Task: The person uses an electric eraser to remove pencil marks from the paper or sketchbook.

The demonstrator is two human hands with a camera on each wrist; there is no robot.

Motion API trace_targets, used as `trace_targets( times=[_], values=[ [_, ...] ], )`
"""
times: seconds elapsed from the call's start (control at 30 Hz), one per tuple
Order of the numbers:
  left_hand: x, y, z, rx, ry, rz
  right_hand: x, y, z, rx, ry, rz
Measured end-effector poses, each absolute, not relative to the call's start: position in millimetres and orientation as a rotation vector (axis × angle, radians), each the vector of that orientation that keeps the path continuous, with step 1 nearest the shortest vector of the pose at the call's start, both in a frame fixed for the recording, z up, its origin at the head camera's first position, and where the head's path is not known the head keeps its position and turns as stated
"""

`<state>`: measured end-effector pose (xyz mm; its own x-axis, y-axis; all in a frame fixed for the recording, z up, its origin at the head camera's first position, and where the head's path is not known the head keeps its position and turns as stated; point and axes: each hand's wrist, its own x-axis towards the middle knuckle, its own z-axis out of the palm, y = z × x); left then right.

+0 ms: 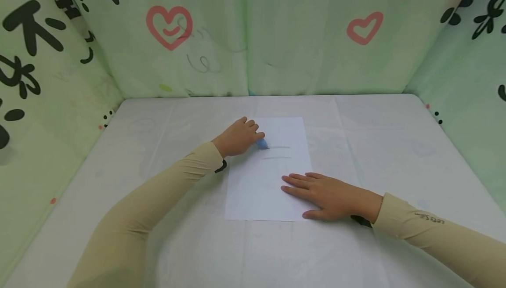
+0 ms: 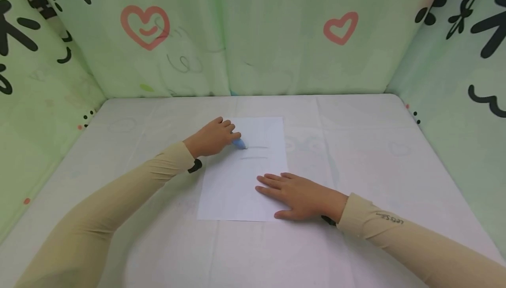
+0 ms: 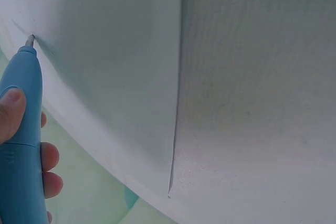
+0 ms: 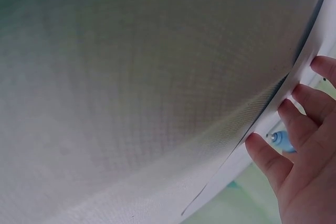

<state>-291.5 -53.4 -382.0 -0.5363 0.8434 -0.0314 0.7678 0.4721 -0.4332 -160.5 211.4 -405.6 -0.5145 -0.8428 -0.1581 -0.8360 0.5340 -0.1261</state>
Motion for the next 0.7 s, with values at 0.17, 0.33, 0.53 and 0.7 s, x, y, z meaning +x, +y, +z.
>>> trace_targets(
  times=[0.17,0.33,0.53,0.7],
  values=[
    [-291.8,-53.5,-382.2,-1.386,-2.523,0.608,-160.1,211.4,-404.6,-1.421,2.571,-0.050],
    [-292.3,-53.5,-382.0,-1.384,-2.524,0.586,-159.5,211.1,-403.0,-1.405,2.570,-0.049],
    [-292.8,-52.9,-382.9,-1.397,-2.528,0.581,-159.5,211.3,-402.9,-1.397,2.568,-0.051],
    [-293.2,-52.2,-383.7,-1.385,-2.545,0.572,-158.9,211.0,-402.6,-1.402,2.570,-0.053]
  ],
)
